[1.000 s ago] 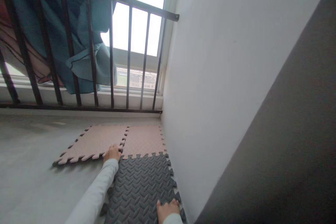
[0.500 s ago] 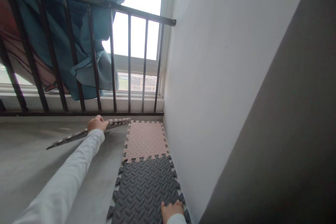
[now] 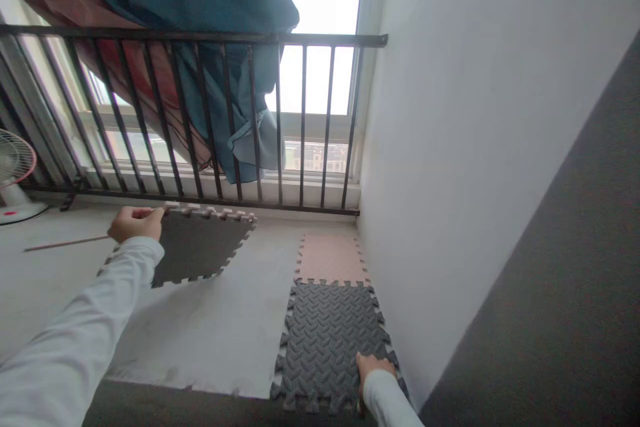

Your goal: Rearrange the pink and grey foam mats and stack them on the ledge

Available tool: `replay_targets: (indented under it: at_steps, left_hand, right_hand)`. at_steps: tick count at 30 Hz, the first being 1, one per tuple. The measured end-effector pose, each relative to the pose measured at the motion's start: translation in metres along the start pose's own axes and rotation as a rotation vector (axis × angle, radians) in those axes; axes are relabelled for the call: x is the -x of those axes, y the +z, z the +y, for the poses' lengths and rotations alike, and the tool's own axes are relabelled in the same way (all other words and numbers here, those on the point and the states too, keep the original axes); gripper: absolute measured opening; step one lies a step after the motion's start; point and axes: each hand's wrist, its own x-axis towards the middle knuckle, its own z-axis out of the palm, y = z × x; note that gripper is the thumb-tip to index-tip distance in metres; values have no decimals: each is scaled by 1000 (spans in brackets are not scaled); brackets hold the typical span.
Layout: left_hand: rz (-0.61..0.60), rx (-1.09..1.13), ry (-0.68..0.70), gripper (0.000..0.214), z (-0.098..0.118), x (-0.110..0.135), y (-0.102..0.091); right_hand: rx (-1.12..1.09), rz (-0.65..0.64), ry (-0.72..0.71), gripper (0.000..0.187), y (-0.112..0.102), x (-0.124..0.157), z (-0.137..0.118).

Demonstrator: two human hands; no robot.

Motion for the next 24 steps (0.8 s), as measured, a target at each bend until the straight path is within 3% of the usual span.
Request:
replay_targets:
  at_steps: [3, 6, 10, 13, 15, 17, 24]
  left_hand:
    - [196, 7, 27, 24, -21, 62, -34]
    - [273, -29, 101, 12, -67, 144, -63]
    - [-14, -171, 111, 11, -155, 254, -88]
    - [-283, -275, -10, 5, -210, 310, -96]
    - [-367, -297, -45, 5, -230, 328, -100]
    - [-367, -302, -56, 8, -238, 332, -102]
    - [-333, -219, -23, 13, -231, 304, -103]
  right_hand:
    - [2, 10, 2, 95, -3, 3, 0]
    - [2, 13, -18, 88, -2, 3, 2]
    - [16, 11, -17, 97, 1, 2, 4]
    - [29, 12, -13, 96, 1, 5, 5]
    - [42, 14, -13, 94, 0, 7, 4]
    - [52, 18, -16, 93, -2, 9, 4]
    - [50, 34, -16, 91, -2, 10, 4]
